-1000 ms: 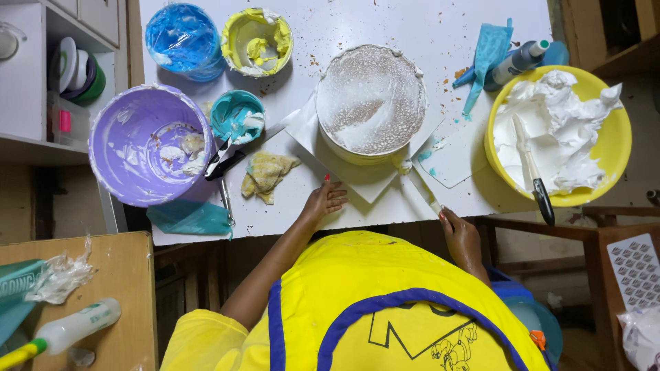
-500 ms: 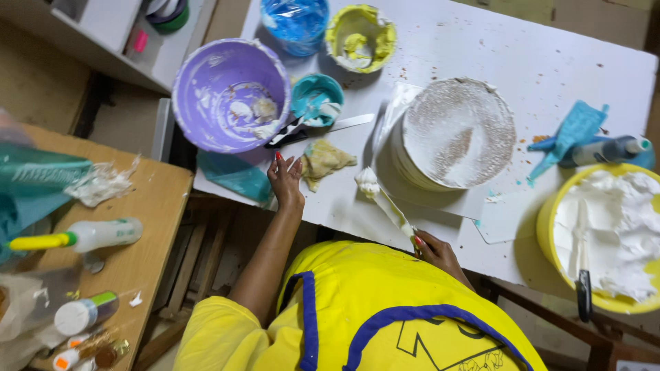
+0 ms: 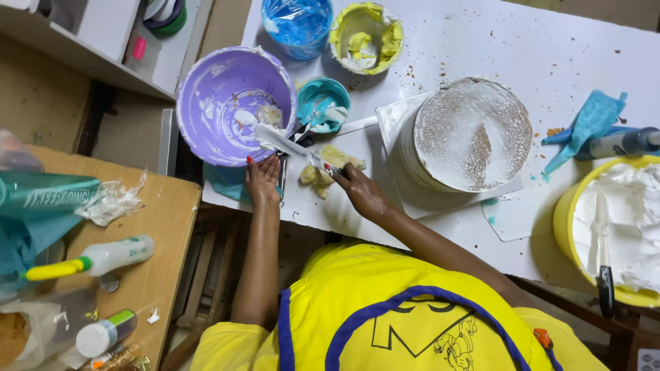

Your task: The person stacks round cake layers and spreads white frosting between them and over the sides using a spatula. They wipe the work surface with a cloth and continue smoothing the frosting on the assembled cake.

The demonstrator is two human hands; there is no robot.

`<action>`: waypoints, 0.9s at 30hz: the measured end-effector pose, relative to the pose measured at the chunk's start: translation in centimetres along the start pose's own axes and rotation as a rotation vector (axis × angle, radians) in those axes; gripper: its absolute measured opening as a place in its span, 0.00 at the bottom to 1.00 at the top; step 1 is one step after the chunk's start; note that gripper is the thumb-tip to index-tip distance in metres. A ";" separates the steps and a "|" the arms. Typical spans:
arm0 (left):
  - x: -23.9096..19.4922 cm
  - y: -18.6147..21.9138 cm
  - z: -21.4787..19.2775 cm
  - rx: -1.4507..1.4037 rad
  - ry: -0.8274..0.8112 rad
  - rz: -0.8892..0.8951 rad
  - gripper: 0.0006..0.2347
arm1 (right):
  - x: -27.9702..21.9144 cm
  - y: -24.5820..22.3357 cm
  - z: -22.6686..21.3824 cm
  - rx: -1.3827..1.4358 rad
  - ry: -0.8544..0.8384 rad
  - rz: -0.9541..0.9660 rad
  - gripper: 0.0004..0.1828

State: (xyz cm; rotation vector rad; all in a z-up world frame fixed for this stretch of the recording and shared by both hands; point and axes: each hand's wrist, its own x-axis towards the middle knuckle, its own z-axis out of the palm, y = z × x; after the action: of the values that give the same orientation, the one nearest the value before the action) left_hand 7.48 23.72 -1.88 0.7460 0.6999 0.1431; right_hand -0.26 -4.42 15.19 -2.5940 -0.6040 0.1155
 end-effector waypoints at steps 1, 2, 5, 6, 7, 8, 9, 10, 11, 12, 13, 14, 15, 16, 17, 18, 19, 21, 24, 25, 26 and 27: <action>0.4 -0.1 -0.3 0.009 0.004 0.016 0.21 | -1.3 0.0 -1.0 -0.008 -0.064 0.052 0.29; 0.4 -0.5 -0.8 0.015 0.011 0.029 0.19 | -3.0 0.1 -2.1 -0.016 -0.133 0.105 0.28; -3.3 -0.9 0.8 0.015 0.027 0.072 0.22 | -9.7 4.3 -1.0 0.120 0.011 0.117 0.18; -4.0 -3.4 0.8 0.025 0.002 0.054 0.22 | -12.2 5.1 -0.7 0.112 0.028 0.144 0.18; -4.8 -6.0 0.8 0.141 -0.096 0.048 0.22 | -14.7 5.8 -0.4 0.170 0.144 0.136 0.16; -5.8 -8.6 0.4 0.261 -0.198 0.036 0.23 | -17.7 6.1 0.0 0.226 0.262 0.135 0.15; -8.6 -9.5 2.5 0.276 -0.228 0.012 0.23 | -20.0 6.9 0.7 0.217 0.281 0.170 0.15; -11.5 -10.3 4.3 0.382 -0.399 -0.147 0.21 | -22.4 7.3 1.6 0.297 0.438 0.193 0.20; -14.5 -11.0 6.0 0.486 -0.570 -0.307 0.21 | -24.9 7.6 2.6 0.372 0.598 0.212 0.26; -14.2 -13.3 6.4 0.504 -0.596 -0.331 0.21 | -26.1 7.5 3.1 0.362 0.619 0.245 0.26; -14.0 -15.6 6.7 0.548 -0.646 -0.436 0.23 | -27.3 7.3 3.6 0.256 0.776 0.372 0.22; -13.6 -17.8 7.2 0.586 -0.689 -0.530 0.28 | -28.2 7.5 4.0 0.146 0.927 0.484 0.18; -11.7 -20.4 6.6 0.599 -0.709 -0.543 0.28 | -28.8 7.6 3.9 0.136 0.943 0.504 0.18; -9.6 -22.9 6.3 0.651 -0.631 -0.558 0.27 | -29.1 7.9 3.8 0.143 1.009 0.561 0.16; -7.5 -25.5 6.0 0.703 -0.553 -0.571 0.28 | -29.4 8.2 3.7 0.151 1.076 0.618 0.14; -7.8 -24.0 7.4 0.717 -0.567 -0.575 0.28 | -29.1 7.6 2.2 0.147 1.091 0.631 0.14; -8.2 -22.7 8.7 0.806 -0.594 -0.530 0.30 | -28.8 7.1 0.6 0.196 1.114 0.704 0.15; -9.5 -19.0 12.3 0.920 -0.634 -0.484 0.32 | -28.3 6.2 -1.7 0.253 1.157 0.797 0.16; -11.6 -14.5 17.5 1.125 -0.742 -0.384 0.34 | -28.7 6.8 -2.8 0.302 1.176 0.916 0.16; -11.5 -14.1 18.2 1.215 -0.731 -0.232 0.31 | -29.2 7.7 -2.2 0.370 1.168 0.953 0.15; -11.3 -13.5 18.8 1.300 -0.715 -0.076 0.28 | -29.7 8.5 -1.6 0.442 1.159 0.990 0.15; -7.1 -15.4 17.3 1.315 -0.727 -0.075 0.28 | -29.3 8.5 -2.1 0.448 1.171 1.003 0.15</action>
State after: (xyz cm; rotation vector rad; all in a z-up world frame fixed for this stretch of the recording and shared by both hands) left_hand 11.16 -0.10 0.66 1.8842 0.0248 -0.7082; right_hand -22.86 -24.86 12.42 -1.8063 0.9987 -0.7835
